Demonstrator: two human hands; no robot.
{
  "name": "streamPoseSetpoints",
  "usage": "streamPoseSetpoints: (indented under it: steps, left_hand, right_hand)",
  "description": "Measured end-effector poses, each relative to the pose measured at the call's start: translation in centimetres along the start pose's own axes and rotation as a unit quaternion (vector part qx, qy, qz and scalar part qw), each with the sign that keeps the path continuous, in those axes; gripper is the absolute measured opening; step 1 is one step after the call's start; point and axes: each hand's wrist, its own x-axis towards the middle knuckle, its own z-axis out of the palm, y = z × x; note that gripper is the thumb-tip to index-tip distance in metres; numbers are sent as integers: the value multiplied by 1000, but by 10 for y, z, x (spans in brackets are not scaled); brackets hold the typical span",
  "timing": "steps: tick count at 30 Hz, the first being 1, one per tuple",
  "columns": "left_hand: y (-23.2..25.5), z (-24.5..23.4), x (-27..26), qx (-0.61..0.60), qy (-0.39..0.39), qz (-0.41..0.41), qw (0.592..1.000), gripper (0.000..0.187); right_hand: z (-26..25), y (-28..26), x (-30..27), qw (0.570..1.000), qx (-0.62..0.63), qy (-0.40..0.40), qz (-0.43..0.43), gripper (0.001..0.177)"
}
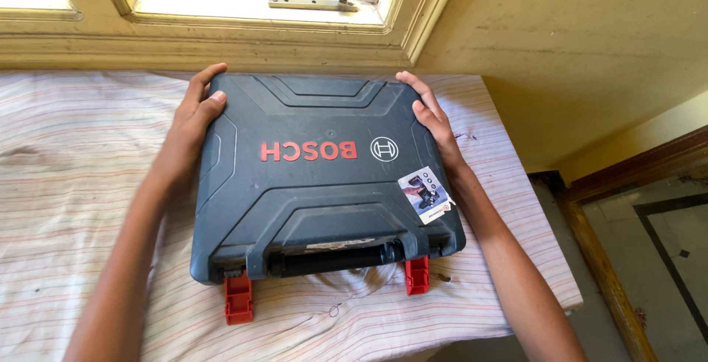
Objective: The person places various hand tools, including wrenches, sockets, and a utility knife, into a black Bosch toolbox on a table. The person closes the toolbox, then reopens it and removes a socket before the clip ends.
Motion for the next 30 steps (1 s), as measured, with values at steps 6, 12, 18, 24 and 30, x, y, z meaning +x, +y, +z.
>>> streamPoseSetpoints:
  steps: [6,12,18,24,30]
  left_hand:
    - [1,-9,-5,104,-7,-37,994,62]
    - [-3,4,-7,-55,23,-64,996,62]
    - [35,14,-9,-20,66,-189,980,70]
    - [50,28,-29,255,89,-157,950,86]
    - [58,30,-27,297,86,-141,940,85]
  right_hand:
    - [-2,9,3,999,6,-6,-38,60]
    - [-7,16,1,1000,-12,-3,-22,71]
    - [-1,3,-6,999,-26,-3,27,98]
    - [-7,-6,-8,988,-83,17,127,93]
    - [18,-86,-29,881,-468,27,-65,62]
